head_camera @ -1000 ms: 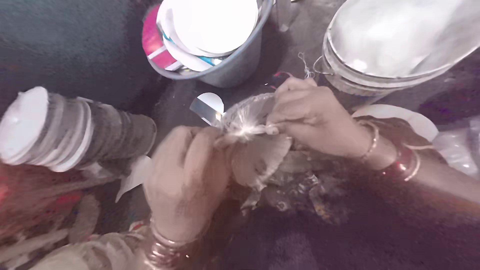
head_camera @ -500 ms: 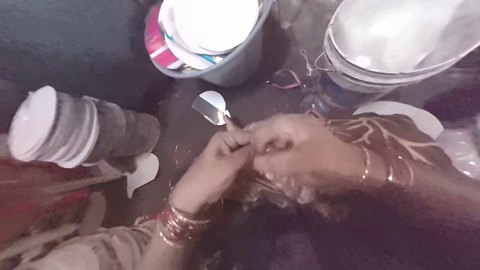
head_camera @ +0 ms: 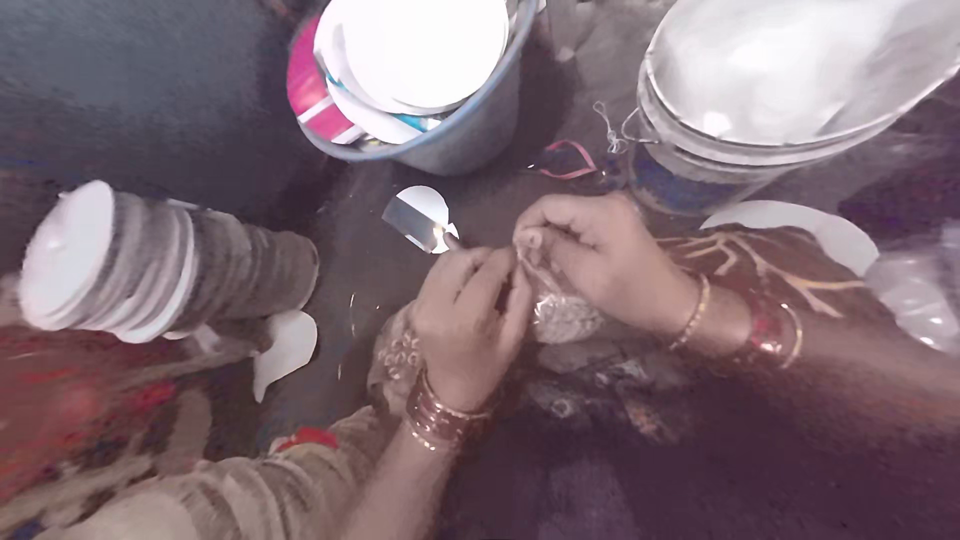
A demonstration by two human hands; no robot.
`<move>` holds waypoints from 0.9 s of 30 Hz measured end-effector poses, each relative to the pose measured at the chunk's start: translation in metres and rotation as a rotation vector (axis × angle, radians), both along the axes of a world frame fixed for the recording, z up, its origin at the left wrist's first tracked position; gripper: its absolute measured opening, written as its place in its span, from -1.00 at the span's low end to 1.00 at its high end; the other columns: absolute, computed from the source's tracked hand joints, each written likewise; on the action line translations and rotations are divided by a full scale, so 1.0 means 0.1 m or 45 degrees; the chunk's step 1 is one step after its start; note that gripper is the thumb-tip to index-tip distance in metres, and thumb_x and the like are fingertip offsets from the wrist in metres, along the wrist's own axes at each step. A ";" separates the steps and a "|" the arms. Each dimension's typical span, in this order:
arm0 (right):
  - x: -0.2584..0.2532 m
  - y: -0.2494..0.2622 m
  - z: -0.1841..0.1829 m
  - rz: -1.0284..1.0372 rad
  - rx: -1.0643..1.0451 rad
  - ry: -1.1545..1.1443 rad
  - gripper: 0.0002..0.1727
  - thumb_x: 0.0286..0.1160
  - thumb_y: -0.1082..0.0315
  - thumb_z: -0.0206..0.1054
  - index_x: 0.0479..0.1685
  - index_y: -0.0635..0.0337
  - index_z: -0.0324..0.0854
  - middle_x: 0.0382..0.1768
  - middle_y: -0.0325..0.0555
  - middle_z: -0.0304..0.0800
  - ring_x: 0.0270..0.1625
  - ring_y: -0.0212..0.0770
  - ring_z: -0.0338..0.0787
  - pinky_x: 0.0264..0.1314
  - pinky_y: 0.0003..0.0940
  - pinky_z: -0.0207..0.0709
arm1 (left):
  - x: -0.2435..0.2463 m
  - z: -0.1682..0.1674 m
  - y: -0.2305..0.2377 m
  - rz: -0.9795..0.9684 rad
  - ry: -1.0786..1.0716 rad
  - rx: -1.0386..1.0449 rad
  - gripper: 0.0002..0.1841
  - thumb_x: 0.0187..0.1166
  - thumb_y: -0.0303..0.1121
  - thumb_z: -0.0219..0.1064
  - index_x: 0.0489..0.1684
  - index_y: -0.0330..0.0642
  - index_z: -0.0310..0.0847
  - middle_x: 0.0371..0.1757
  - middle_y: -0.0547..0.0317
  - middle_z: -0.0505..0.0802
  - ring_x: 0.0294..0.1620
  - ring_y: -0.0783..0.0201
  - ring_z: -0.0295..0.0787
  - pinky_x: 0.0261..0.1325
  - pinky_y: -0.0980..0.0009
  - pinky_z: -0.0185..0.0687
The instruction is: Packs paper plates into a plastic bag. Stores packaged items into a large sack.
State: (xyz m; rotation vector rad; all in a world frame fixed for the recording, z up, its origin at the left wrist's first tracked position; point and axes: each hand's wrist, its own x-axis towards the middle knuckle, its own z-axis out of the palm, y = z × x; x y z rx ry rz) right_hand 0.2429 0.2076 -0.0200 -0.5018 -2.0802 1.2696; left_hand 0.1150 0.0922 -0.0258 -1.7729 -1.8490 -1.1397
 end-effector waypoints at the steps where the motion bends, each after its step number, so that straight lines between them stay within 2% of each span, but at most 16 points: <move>1: 0.00 -0.01 0.02 0.000 -0.037 -0.045 -0.81 0.64 0.40 0.22 -0.25 0.12 0.76 -0.52 -0.36 0.70 -0.51 -0.57 0.61 -0.45 -0.65 0.50 | -0.01 -0.04 0.00 0.010 0.078 0.044 -0.87 0.41 -0.44 0.42 -0.40 -0.32 0.83 -0.38 -0.02 0.86 -0.28 0.28 0.80 -0.12 0.53 0.67; 6: -0.05 -0.02 0.07 -0.031 -0.168 -0.251 -0.82 0.63 0.37 0.30 -0.32 0.13 0.78 -0.38 -0.26 0.74 -0.29 -0.39 0.65 -0.20 -0.39 0.50 | 0.00 -0.23 -0.01 0.101 0.195 0.177 -0.88 0.45 -0.43 0.44 -0.39 -0.32 0.81 -0.44 -0.02 0.83 -0.34 0.24 0.80 -0.17 0.50 0.68; 9: -0.08 0.00 0.11 -0.031 -0.216 -0.417 -0.80 0.65 0.31 0.29 -0.27 0.09 0.81 -0.26 -0.22 0.77 0.01 -0.17 0.61 0.09 -0.06 0.34 | 0.01 -0.31 0.03 0.146 0.190 0.235 -0.88 0.45 -0.45 0.46 -0.37 -0.34 0.80 -0.43 -0.03 0.84 -0.34 0.23 0.81 -0.16 0.48 0.70; 11: -0.09 0.07 0.08 0.021 -0.239 -0.475 -0.79 0.67 0.27 0.31 -0.23 0.09 0.84 -0.28 -0.21 0.78 0.01 -0.13 0.63 0.15 0.09 0.27 | -0.01 -0.34 0.05 0.131 0.196 0.245 -0.89 0.44 -0.46 0.47 -0.35 -0.36 0.82 -0.43 -0.05 0.84 -0.35 0.21 0.81 -0.16 0.46 0.72; 12: -0.10 0.11 0.07 0.073 -0.267 -0.513 -0.79 0.67 0.27 0.30 -0.23 0.08 0.84 -0.28 -0.21 0.80 -0.01 -0.16 0.67 0.17 0.13 0.29 | -0.02 -0.36 0.04 0.116 0.199 0.227 -0.90 0.44 -0.46 0.47 -0.35 -0.36 0.82 -0.42 -0.06 0.84 -0.34 0.20 0.82 -0.15 0.45 0.73; 14: -0.13 0.17 0.05 0.182 -0.338 -0.583 -0.79 0.69 0.29 0.29 -0.19 0.10 0.84 -0.27 -0.19 0.80 -0.07 -0.22 0.70 0.15 0.13 0.35 | -0.04 -0.36 0.02 0.089 0.177 0.139 -0.87 0.45 -0.44 0.44 -0.40 -0.35 0.82 -0.45 -0.05 0.84 -0.37 0.19 0.80 -0.18 0.43 0.71; 16: -0.15 0.17 0.03 0.244 -0.383 -0.592 -0.81 0.69 0.31 0.30 -0.06 0.13 0.84 -0.23 -0.15 0.82 -0.10 -0.22 0.72 0.12 0.07 0.42 | -0.08 -0.33 0.01 0.056 0.062 0.008 -0.81 0.43 -0.37 0.39 -0.46 -0.34 0.80 -0.48 -0.02 0.84 -0.41 0.25 0.78 -0.25 0.47 0.68; 18: -0.13 0.14 -0.01 0.257 -0.279 -0.481 -0.77 0.70 0.29 0.29 0.15 0.09 0.79 -0.19 -0.20 0.83 -0.08 -0.28 0.75 0.12 -0.04 0.55 | -0.15 -0.27 0.02 0.036 -0.161 -0.141 -0.81 0.36 -0.36 0.39 -0.53 -0.33 0.77 -0.53 0.10 0.79 -0.50 0.45 0.67 -0.36 0.61 0.57; 20: -0.10 0.10 -0.08 0.284 -0.008 -0.294 -0.67 0.61 0.26 0.33 0.26 0.07 0.78 -0.03 -0.19 0.89 0.20 -0.14 0.71 0.31 0.17 0.31 | -0.23 -0.14 0.03 0.100 -0.558 -0.400 -0.87 0.38 -0.42 0.39 -0.51 -0.27 0.75 -0.56 0.33 0.72 -0.54 0.66 0.57 -0.41 0.70 0.49; 21: -0.10 0.08 -0.10 0.299 0.139 -0.261 -0.63 0.50 0.26 0.36 0.28 0.02 0.79 0.02 -0.20 0.90 0.31 -0.06 0.66 0.33 0.23 0.23 | -0.26 -0.05 0.04 0.135 -0.809 -0.510 -0.88 0.43 -0.49 0.35 -0.51 -0.21 0.74 -0.60 0.44 0.71 -0.59 0.71 0.56 -0.46 0.71 0.51; 23: -0.10 0.06 -0.09 0.293 0.310 -0.324 -0.50 0.35 0.31 0.42 0.37 -0.12 0.75 0.09 -0.25 0.89 0.43 0.00 0.58 0.34 0.24 0.16 | -0.36 0.03 0.05 0.072 -1.256 -0.624 -0.78 0.53 -0.57 0.22 -0.46 -0.16 0.75 -0.61 0.47 0.73 -0.62 0.67 0.57 -0.49 0.66 0.54; 25: -0.10 0.02 -0.10 0.227 0.308 -0.312 -0.51 0.21 0.46 0.41 0.22 -0.11 0.82 0.03 -0.28 0.89 0.38 0.00 0.59 0.28 0.22 0.18 | -0.46 0.08 0.01 -0.110 -1.658 -0.721 -0.74 0.57 -0.59 0.18 -0.41 -0.19 0.80 -0.64 0.39 0.71 -0.69 0.62 0.47 -0.59 0.68 0.40; 27: -0.12 0.02 -0.10 0.199 0.314 -0.289 -0.56 0.23 0.52 0.37 0.11 -0.08 0.84 0.02 -0.31 0.90 0.43 0.01 0.58 0.31 0.23 0.18 | -0.55 0.08 -0.02 -0.293 -1.902 -0.802 -0.74 0.52 -0.55 0.20 -0.46 -0.12 0.82 -0.64 0.41 0.69 -0.67 0.63 0.45 -0.57 0.69 0.36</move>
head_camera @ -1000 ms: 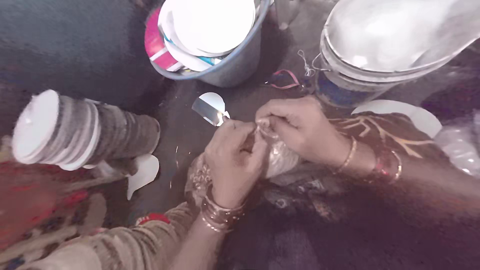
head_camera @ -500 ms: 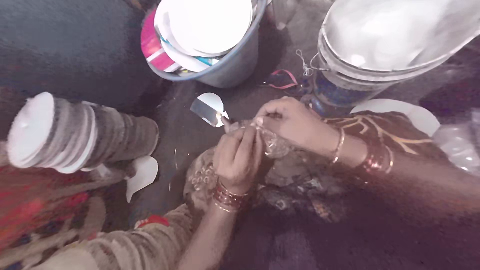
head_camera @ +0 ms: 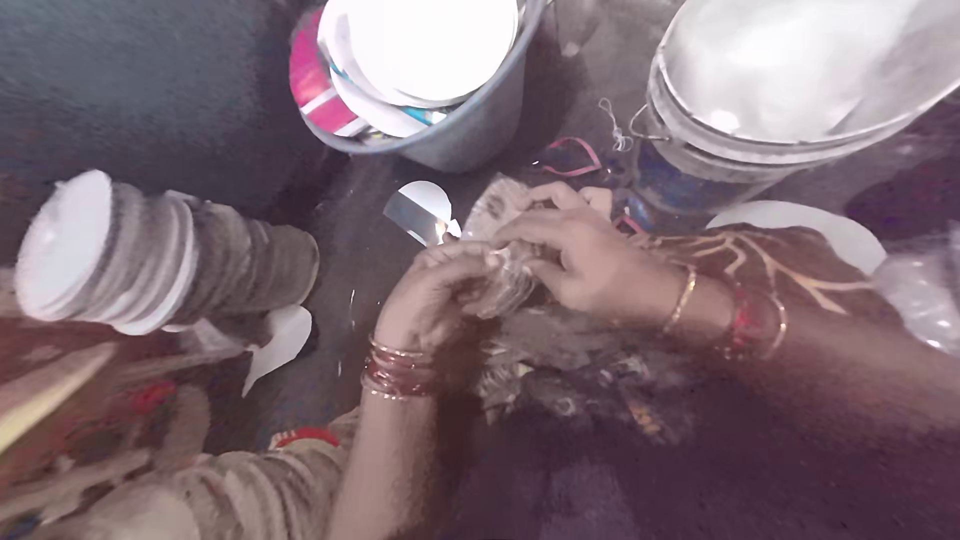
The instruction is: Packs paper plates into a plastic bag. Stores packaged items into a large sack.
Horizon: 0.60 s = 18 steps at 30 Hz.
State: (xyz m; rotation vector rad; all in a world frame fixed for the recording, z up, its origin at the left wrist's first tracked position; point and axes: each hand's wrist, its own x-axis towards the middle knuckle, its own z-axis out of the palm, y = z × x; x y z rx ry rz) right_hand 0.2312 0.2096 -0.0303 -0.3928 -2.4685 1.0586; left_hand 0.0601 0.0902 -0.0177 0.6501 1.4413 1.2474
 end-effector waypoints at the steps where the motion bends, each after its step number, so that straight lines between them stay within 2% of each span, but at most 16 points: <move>1: -0.01 0.01 -0.03 -0.010 0.021 0.064 -0.58 0.20 0.51 0.35 0.05 -0.06 0.85 -0.02 -0.32 0.91 0.42 0.00 0.60 0.29 0.22 0.18 | -0.03 -0.02 -0.01 -0.066 -0.075 0.020 -0.75 0.48 -0.53 0.23 -0.48 -0.07 0.82 -0.64 0.44 0.69 -0.66 0.65 0.45 -0.55 0.70 0.36; 3: -0.02 0.00 -0.07 -0.011 0.017 0.164 -0.61 0.16 0.49 0.35 -0.02 -0.04 0.87 -0.05 -0.32 0.92 0.40 -0.02 0.63 0.28 0.22 0.19 | -0.08 -0.05 -0.03 -0.156 -0.171 0.072 -0.78 0.44 -0.51 0.29 -0.47 -0.01 0.85 -0.63 0.48 0.71 -0.65 0.69 0.48 -0.53 0.74 0.38; 5: -0.03 0.01 -0.07 0.005 0.028 0.179 -0.63 0.16 0.46 0.35 -0.01 -0.04 0.86 0.00 -0.30 0.90 0.38 -0.08 0.65 0.28 0.21 0.24 | -0.09 -0.07 -0.05 -0.150 -0.224 0.076 -0.78 0.47 -0.51 0.27 -0.43 -0.02 0.85 -0.59 0.46 0.73 -0.62 0.67 0.51 -0.50 0.73 0.42; 8: -0.06 0.03 -0.15 -0.011 0.092 0.254 -0.70 0.27 0.41 0.31 -0.08 -0.02 0.88 0.13 -0.13 0.83 0.33 -0.02 0.69 0.25 0.21 0.36 | 0.00 -0.09 -0.03 0.062 -0.270 -0.029 -0.66 0.58 -0.62 0.03 -0.34 -0.13 0.77 -0.47 0.34 0.80 -0.51 0.56 0.67 -0.35 0.63 0.63; 10: -0.09 0.03 -0.21 -0.053 0.195 0.300 -0.71 0.31 0.40 0.27 -0.17 -0.02 0.92 0.08 -0.04 0.82 0.31 0.10 0.68 0.21 0.25 0.37 | 0.07 -0.11 -0.01 0.197 -0.350 -0.071 -0.63 0.65 -0.65 -0.06 -0.26 -0.21 0.75 -0.38 0.23 0.86 -0.41 0.45 0.79 -0.24 0.55 0.74; 14: -0.08 -0.01 -0.19 -0.095 0.233 0.188 -0.76 0.31 0.28 0.27 -0.26 0.02 0.88 0.00 -0.14 0.84 0.41 0.19 0.57 0.21 0.26 0.30 | 0.13 -0.19 0.01 0.293 -0.404 -0.099 -0.67 0.62 -0.69 -0.01 -0.29 -0.24 0.73 -0.39 0.19 0.85 -0.45 0.44 0.76 -0.30 0.56 0.71; 18: -0.09 -0.02 -0.19 -0.092 0.226 0.090 -0.85 0.26 0.30 0.37 -0.36 0.11 0.83 0.04 -0.08 0.80 0.51 0.29 0.45 0.29 0.36 0.25 | 0.20 -0.26 0.04 0.254 -0.141 -0.084 -0.72 0.59 -0.68 0.09 -0.33 -0.24 0.74 -0.44 0.27 0.78 -0.49 0.50 0.63 -0.36 0.61 0.58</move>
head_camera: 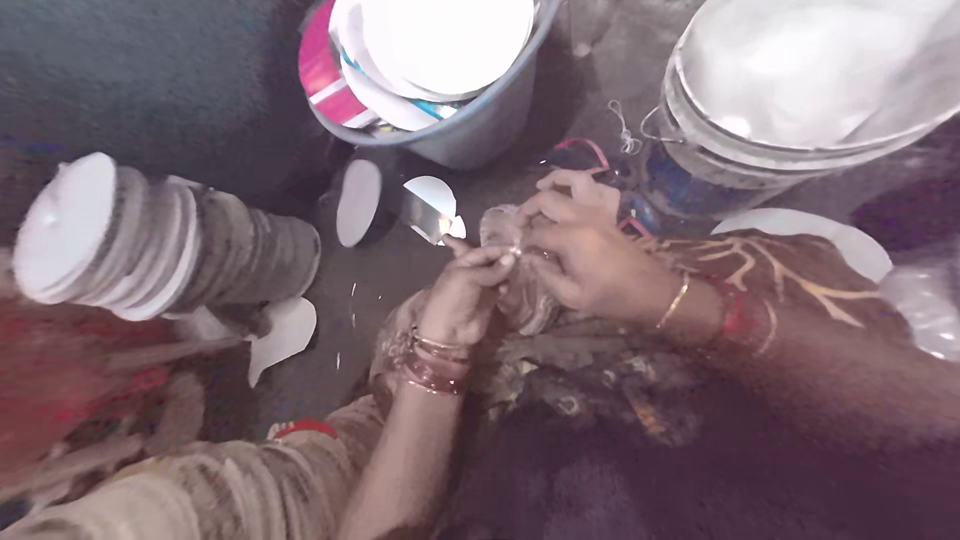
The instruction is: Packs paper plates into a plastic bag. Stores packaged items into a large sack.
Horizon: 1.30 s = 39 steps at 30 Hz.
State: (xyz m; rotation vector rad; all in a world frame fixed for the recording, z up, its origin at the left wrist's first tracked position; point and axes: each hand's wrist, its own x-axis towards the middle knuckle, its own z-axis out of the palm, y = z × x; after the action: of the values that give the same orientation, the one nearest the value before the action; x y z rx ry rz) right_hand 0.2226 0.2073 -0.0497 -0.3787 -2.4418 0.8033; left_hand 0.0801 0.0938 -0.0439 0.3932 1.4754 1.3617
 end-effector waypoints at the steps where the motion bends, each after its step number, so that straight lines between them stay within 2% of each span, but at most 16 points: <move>1: -0.01 -0.02 -0.02 -0.023 0.014 0.009 -0.87 0.21 0.32 0.39 -0.41 0.13 0.83 0.00 -0.06 0.80 0.50 0.31 0.47 0.27 0.36 0.26 | 0.03 0.00 0.01 0.015 0.103 -0.030 -0.74 0.59 -0.69 0.13 -0.33 -0.27 0.75 -0.44 0.26 0.77 -0.47 0.48 0.63 -0.33 0.59 0.58; 6: -0.07 -0.07 -0.11 -0.139 0.041 0.053 -0.85 0.14 0.31 0.42 -0.67 0.14 0.71 -0.07 0.02 0.77 0.32 0.31 0.55 0.10 0.27 0.34 | 0.15 -0.02 0.02 -0.018 0.811 -0.067 -0.92 0.45 -0.64 0.42 -0.33 -0.30 0.82 -0.40 0.27 0.83 -0.43 0.54 0.71 -0.25 0.58 0.69; 9: -0.03 0.02 0.05 -0.059 -0.524 -0.236 -0.75 0.44 0.31 0.40 -0.57 0.22 0.74 0.09 0.05 0.67 0.39 0.16 0.44 0.26 0.22 0.25 | 0.21 -0.03 0.00 -0.057 1.031 -0.055 -0.95 0.43 -0.59 0.45 -0.28 -0.33 0.82 -0.30 0.16 0.83 -0.36 0.50 0.74 -0.18 0.52 0.73; 11: -0.04 0.14 0.10 -0.024 -0.949 -0.318 -0.69 0.56 0.39 0.23 -0.57 0.25 0.72 -0.06 -0.07 0.69 0.20 -0.12 0.54 0.20 0.01 0.30 | 0.18 0.00 -0.01 -0.130 0.954 -0.072 -0.94 0.46 -0.61 0.41 -0.29 -0.31 0.81 -0.32 0.22 0.83 -0.39 0.55 0.71 -0.22 0.57 0.69; 13: -0.05 0.19 0.10 0.014 -1.276 -0.225 -0.70 0.55 0.42 0.09 -0.56 0.12 0.61 -0.34 -0.24 0.72 -0.21 -0.39 0.68 -0.16 -0.39 0.53 | 0.12 0.00 -0.01 -0.157 0.615 -0.109 -0.87 0.54 -0.67 0.31 -0.33 -0.32 0.76 -0.45 0.29 0.76 -0.50 0.56 0.61 -0.34 0.63 0.57; 14: -0.04 0.22 0.11 0.066 -1.376 -0.178 -0.72 0.55 0.45 0.07 -0.47 0.14 0.64 -0.33 -0.23 0.75 -0.27 -0.41 0.71 -0.24 -0.47 0.57 | 0.10 -0.01 0.00 -0.108 0.357 -0.120 -0.82 0.60 -0.67 0.22 -0.35 -0.33 0.72 -0.51 0.28 0.73 -0.55 0.53 0.57 -0.41 0.62 0.54; 15: -0.01 0.25 0.12 0.131 -1.345 -0.167 -0.74 0.56 0.50 0.07 -0.32 0.21 0.70 -0.24 -0.19 0.79 -0.22 -0.42 0.73 -0.19 -0.49 0.59 | 0.08 -0.02 0.01 -0.054 0.127 -0.115 -0.76 0.65 -0.67 0.13 -0.40 -0.29 0.68 -0.56 0.28 0.71 -0.60 0.53 0.56 -0.46 0.63 0.53; 17: 0.02 0.27 0.10 0.251 -0.957 -0.169 -0.76 0.48 0.54 0.23 -0.07 0.21 0.82 0.00 -0.17 0.81 0.09 -0.38 0.70 0.13 -0.44 0.54 | 0.06 0.00 0.00 0.011 -0.158 -0.113 -0.68 0.70 -0.65 -0.03 -0.36 -0.23 0.64 -0.55 0.30 0.73 -0.59 0.52 0.62 -0.43 0.62 0.60; 19: 0.02 0.24 -0.01 0.289 -0.614 -0.109 -0.67 0.34 0.42 0.43 0.11 0.07 0.88 0.12 -0.17 0.86 0.35 -0.13 0.64 0.36 -0.05 0.44 | 0.06 0.01 0.02 0.087 -0.300 -0.127 -0.67 0.73 -0.62 -0.08 -0.31 -0.22 0.62 -0.51 0.27 0.75 -0.56 0.51 0.67 -0.41 0.63 0.66; 22: -0.02 0.16 -0.12 0.221 -0.352 -0.003 -0.77 0.35 0.41 0.45 -0.09 0.01 0.96 -0.08 -0.19 0.92 0.23 0.00 0.74 0.20 0.27 0.38 | 0.06 -0.03 0.05 0.124 -0.368 -0.161 -0.71 0.67 -0.65 -0.05 -0.29 -0.24 0.61 -0.50 0.22 0.75 -0.56 0.49 0.66 -0.43 0.62 0.64; 24: -0.03 0.13 -0.14 0.176 -0.218 0.056 -0.78 0.33 0.49 0.36 -0.25 0.10 0.94 -0.20 -0.12 0.93 0.02 -0.05 0.85 0.09 0.15 0.55 | 0.05 -0.09 0.04 0.061 -0.373 -0.142 -0.72 0.66 -0.66 -0.01 -0.31 -0.23 0.63 -0.48 0.23 0.78 -0.55 0.50 0.68 -0.42 0.63 0.65; 27: -0.03 0.09 -0.14 0.047 -0.274 0.091 -0.82 0.35 0.56 0.33 -0.33 0.23 0.88 -0.25 -0.02 0.92 -0.11 -0.14 0.89 0.03 -0.13 0.71 | 0.04 -0.20 0.04 -0.055 -0.268 -0.029 -0.73 0.64 -0.64 0.09 -0.35 -0.22 0.70 -0.53 0.31 0.73 -0.58 0.55 0.59 -0.45 0.66 0.54; 31: -0.05 0.04 -0.08 -0.121 -0.402 -0.012 -0.87 0.42 0.58 0.35 -0.35 0.31 0.82 -0.04 0.12 0.87 0.18 0.08 0.79 0.33 -0.01 0.57 | 0.07 -0.22 0.08 -0.004 -0.110 -0.005 -0.77 0.64 -0.64 0.13 -0.27 -0.29 0.74 -0.60 0.35 0.66 -0.68 0.60 0.46 -0.59 0.72 0.40; 34: -0.10 0.08 -0.09 -0.184 -0.440 -0.090 -0.91 0.40 0.61 0.34 -0.37 0.38 0.75 0.03 0.18 0.71 0.11 0.07 0.71 0.20 -0.02 0.59 | 0.10 -0.20 0.13 0.082 -0.044 -0.077 -0.80 0.65 -0.65 0.15 -0.18 -0.38 0.74 -0.65 0.33 0.62 -0.77 0.61 0.34 -0.69 0.73 0.27; 36: -0.10 0.12 -0.04 -0.211 -0.499 -0.255 -0.92 0.46 0.63 0.34 -0.28 0.43 0.76 0.09 0.22 0.68 0.15 0.10 0.70 0.25 0.00 0.57 | 0.08 -0.23 0.13 0.119 0.009 -0.165 -0.84 0.65 -0.64 0.17 -0.14 -0.41 0.72 -0.66 0.31 0.60 -0.78 0.58 0.32 -0.70 0.69 0.24; 39: -0.10 0.33 -0.08 0.015 -0.485 -0.452 -0.86 0.51 0.63 0.31 -0.11 0.44 0.76 0.22 0.23 0.70 0.31 0.12 0.70 0.41 0.05 0.53 | -0.01 -0.39 0.10 0.106 0.058 -0.206 -0.91 0.62 -0.64 0.21 -0.12 -0.37 0.63 -0.54 0.27 0.67 -0.69 0.55 0.40 -0.62 0.64 0.32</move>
State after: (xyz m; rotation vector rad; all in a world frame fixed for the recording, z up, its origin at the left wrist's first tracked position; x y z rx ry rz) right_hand 0.2121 0.2398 -0.0580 -0.7009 -2.6042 1.3082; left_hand 0.0795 0.1042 -0.0826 0.2634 1.6429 1.2948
